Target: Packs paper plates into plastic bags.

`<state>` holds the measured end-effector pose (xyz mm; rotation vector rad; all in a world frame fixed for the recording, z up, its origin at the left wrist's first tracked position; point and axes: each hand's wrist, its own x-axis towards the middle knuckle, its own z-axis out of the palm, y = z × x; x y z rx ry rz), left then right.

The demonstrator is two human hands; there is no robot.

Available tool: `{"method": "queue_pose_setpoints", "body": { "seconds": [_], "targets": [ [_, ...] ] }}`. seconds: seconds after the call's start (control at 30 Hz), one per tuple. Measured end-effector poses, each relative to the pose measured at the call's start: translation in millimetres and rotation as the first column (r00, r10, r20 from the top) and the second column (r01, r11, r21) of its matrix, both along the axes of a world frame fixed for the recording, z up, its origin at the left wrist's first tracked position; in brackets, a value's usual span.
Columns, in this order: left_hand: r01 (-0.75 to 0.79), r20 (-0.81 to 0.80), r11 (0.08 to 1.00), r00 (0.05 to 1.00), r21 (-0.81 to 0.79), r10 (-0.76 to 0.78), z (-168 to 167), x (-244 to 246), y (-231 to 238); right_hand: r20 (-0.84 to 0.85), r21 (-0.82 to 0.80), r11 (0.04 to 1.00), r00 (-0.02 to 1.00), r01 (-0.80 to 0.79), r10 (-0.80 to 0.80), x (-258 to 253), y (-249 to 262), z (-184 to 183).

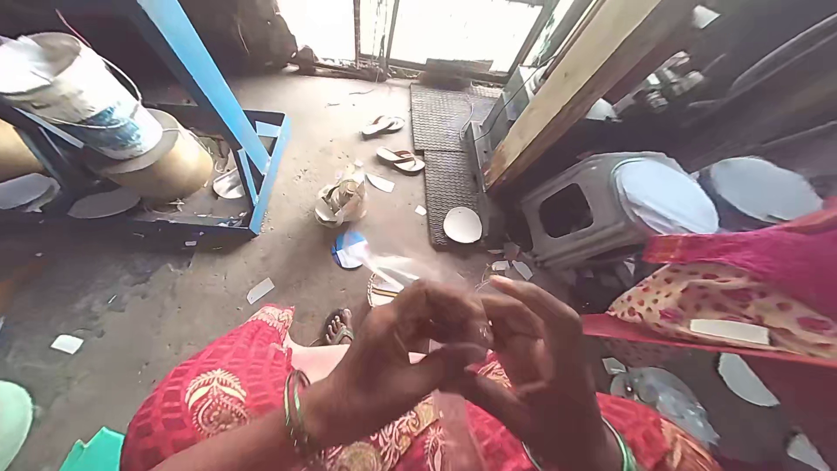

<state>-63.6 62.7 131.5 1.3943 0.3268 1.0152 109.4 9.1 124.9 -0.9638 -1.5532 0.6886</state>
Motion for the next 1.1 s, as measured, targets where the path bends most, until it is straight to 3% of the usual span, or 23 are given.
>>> {"method": "queue_pose_setpoints", "body": {
  "seconds": [0.1, 0.2, 0.3, 0.47, 0.6, 0.77, 0.87, 1.0, 1.1],
  "targets": [
    [-0.051, 0.046, 0.999, 0.998, 0.005, 0.051, 2.0, 6.2, -4.5, 0.01, 0.023, 1.0, 1.0, 0.01, -0.01, 3.0, -3.5, 6.7],
    [-0.107, -0.037, 0.994, 0.993, 0.009, 0.108, 1.1, 11.4, 0.7, 0.032, 0.018, 1.0, 0.999, 0.017, -0.018, 12.7, 1.2, 5.9],
    [-0.08, -0.079, 0.996, 0.994, -0.046, 0.076, -4.8, 17.7, 5.0, 0.015, -0.009, 1.0, 1.0, 0.014, -0.014, 21.1, 4.2, -0.9],
    [-0.025, -0.002, 0.987, 1.0, -0.16, 0.025, -11.5, 27.0, 5.6, 0.027, -0.02, 0.999, 0.998, 0.05, -0.049, 29.2, -0.4, -3.7],
    [-0.035, -0.065, 0.975, 0.998, -0.22, 0.021, -13.2, 33.2, 4.7, 0.05, -0.029, 0.996, 0.995, 0.086, -0.085, 37.4, -4.1, -9.3],
    [0.069, 0.005, 0.933, 0.997, -0.353, -0.072, -14.5, 40.5, 7.2, -0.058, -0.13, 0.986, 0.992, 0.106, -0.114, 52.8, -3.4, -17.2],
    [0.079, 0.034, 0.912, 0.997, -0.402, -0.072, -18.4, 40.3, 11.2, -0.25, -0.257, 0.964, 0.959, 0.069, -0.135, 63.2, -1.7, -18.8],
    [-0.073, -0.125, 0.913, 0.992, -0.402, 0.024, -22.6, 39.6, 13.8, -0.352, -0.307, 0.949, 0.919, 0.068, -0.179, 64.9, 1.4, -17.5],
    [-0.103, -0.286, 0.932, 0.958, -0.347, -0.001, -21.8, 38.0, 16.8, -0.199, -0.213, 0.97, 0.967, 0.113, -0.157, 56.8, 1.1, -18.2]
  ]
}}
